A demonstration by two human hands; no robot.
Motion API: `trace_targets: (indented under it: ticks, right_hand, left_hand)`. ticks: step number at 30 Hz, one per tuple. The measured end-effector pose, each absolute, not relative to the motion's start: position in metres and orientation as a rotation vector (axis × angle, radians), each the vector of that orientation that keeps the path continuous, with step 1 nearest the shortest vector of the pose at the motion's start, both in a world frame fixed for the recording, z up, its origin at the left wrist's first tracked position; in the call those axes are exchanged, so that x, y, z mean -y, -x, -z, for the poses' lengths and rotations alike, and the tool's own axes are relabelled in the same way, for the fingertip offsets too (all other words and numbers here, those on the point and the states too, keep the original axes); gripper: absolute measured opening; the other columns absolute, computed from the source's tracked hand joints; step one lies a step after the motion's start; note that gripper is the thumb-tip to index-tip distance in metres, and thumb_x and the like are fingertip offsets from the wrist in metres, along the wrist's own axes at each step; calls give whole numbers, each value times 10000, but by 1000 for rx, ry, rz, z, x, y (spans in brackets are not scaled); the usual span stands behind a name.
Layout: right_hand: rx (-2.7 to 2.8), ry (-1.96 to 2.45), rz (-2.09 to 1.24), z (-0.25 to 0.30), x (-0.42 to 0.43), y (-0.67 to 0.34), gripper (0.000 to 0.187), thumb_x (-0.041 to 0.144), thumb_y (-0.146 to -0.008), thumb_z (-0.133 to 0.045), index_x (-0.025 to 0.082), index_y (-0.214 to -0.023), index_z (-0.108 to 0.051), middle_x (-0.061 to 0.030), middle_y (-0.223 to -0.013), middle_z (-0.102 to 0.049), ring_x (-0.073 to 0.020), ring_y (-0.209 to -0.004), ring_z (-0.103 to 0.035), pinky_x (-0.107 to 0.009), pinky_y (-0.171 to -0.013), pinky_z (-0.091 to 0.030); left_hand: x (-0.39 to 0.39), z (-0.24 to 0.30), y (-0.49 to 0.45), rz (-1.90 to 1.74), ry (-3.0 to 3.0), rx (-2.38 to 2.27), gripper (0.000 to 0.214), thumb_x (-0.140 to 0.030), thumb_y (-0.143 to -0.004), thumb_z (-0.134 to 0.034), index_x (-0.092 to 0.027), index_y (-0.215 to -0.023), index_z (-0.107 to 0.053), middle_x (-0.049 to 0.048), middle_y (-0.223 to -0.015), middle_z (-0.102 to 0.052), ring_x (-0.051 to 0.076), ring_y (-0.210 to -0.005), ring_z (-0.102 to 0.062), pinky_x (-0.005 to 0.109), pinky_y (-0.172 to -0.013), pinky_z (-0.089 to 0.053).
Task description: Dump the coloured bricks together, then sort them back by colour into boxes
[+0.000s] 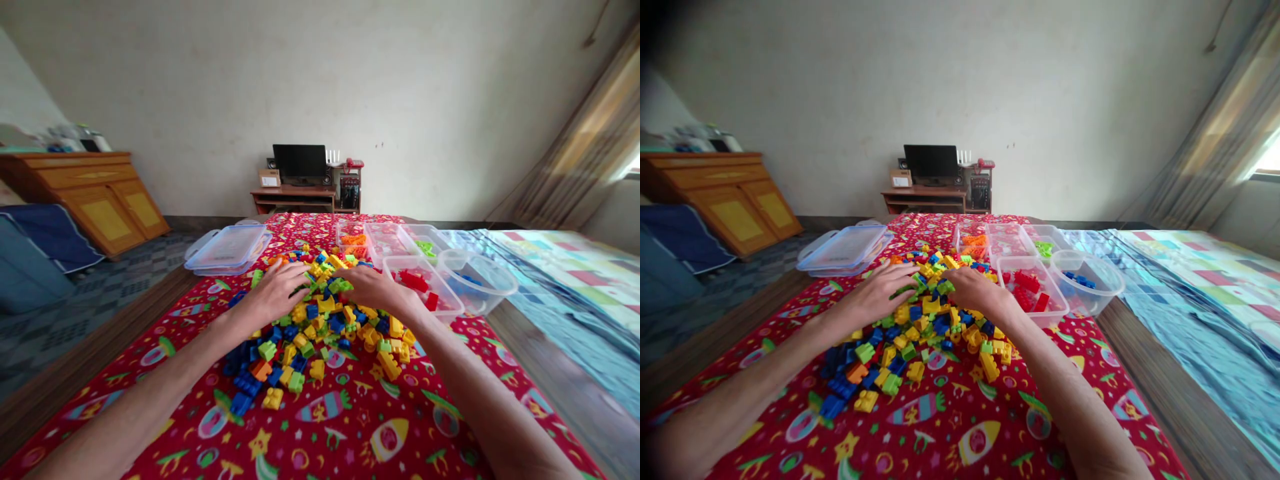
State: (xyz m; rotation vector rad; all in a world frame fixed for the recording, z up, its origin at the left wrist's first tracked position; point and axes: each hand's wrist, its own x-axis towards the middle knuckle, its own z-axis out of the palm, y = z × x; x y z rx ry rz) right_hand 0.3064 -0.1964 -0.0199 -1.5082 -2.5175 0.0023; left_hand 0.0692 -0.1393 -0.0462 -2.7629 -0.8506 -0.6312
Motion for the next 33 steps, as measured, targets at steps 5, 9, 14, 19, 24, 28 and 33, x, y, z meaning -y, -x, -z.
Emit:
trace_targets:
  ticks: [5,9,14,19,24,28,33]
  right_hand:
    - [2535,1424,103,37,188,-305,374,45,-819,-520,129,-1168,-624,-125,-1130,-656,-208,-1071,-583,-331,-971,-458]
    - [2504,1343,116,44,180,-310,411,43,-800,-505,158,-1178,-617,-96,-1088,-668,-196,-1048,-587,-331,-947,-471]
    - [2428,1361,32,45,177,-309,421,88,-809,-532,160,-1218,-596,-108,-1121,-659,-201,-1080,-587,-338,-955,-463]
    - [2448,1223,-32,49,176,-305,362,100,-814,-579,139,-1171,-626,-128,-1150,-655,-205,-1125,-577,-331,-964,-457]
    - [2361,1440,-12,37,179,-303,389,109,-822,-571,116,-1208,-610,-122,-991,-699,-205,-960,-631,-305,-856,-479]
    - [2273,1452,76,32,183,-298,438,95,-839,-525,145,-1272,-566,-109,-1063,-693,-205,-1023,-610,-311,-897,-452]
    - [2251,1442,15,33,182,-292,480,124,-854,-538,112,-1333,-518,-121,-1096,-697,-193,-1004,-638,-276,-883,-456]
  left_hand:
    - [120,45,-55,671,2875,910,287,-300,-911,-439,-191,-877,-702,91,-1163,-683,237,-1136,-595,394,-1024,-429]
    - [117,44,-50,729,2830,1075,274,-295,-886,-427,-183,-841,-673,96,-1080,-705,237,-1034,-643,376,-968,-466]
    - [119,46,-51,750,2800,1291,284,-294,-837,-498,-189,-1064,-632,91,-1076,-701,250,-987,-659,363,-897,-499]
    - [118,49,-55,777,2897,1292,296,-295,-805,-545,-209,-1055,-675,75,-1095,-710,247,-1017,-654,353,-927,-492]
    - [111,49,-51,879,2899,1419,347,-278,-781,-547,-199,-1098,-664,59,-1004,-734,218,-874,-685,329,-814,-542]
    - [110,47,-47,723,2847,1443,383,-313,-753,-600,-202,-1113,-669,85,-1124,-707,262,-1021,-656,359,-911,-497]
    - [108,44,-42,618,2793,1605,365,-325,-771,-593,-196,-1099,-686,73,-1013,-742,254,-886,-696,330,-817,-515]
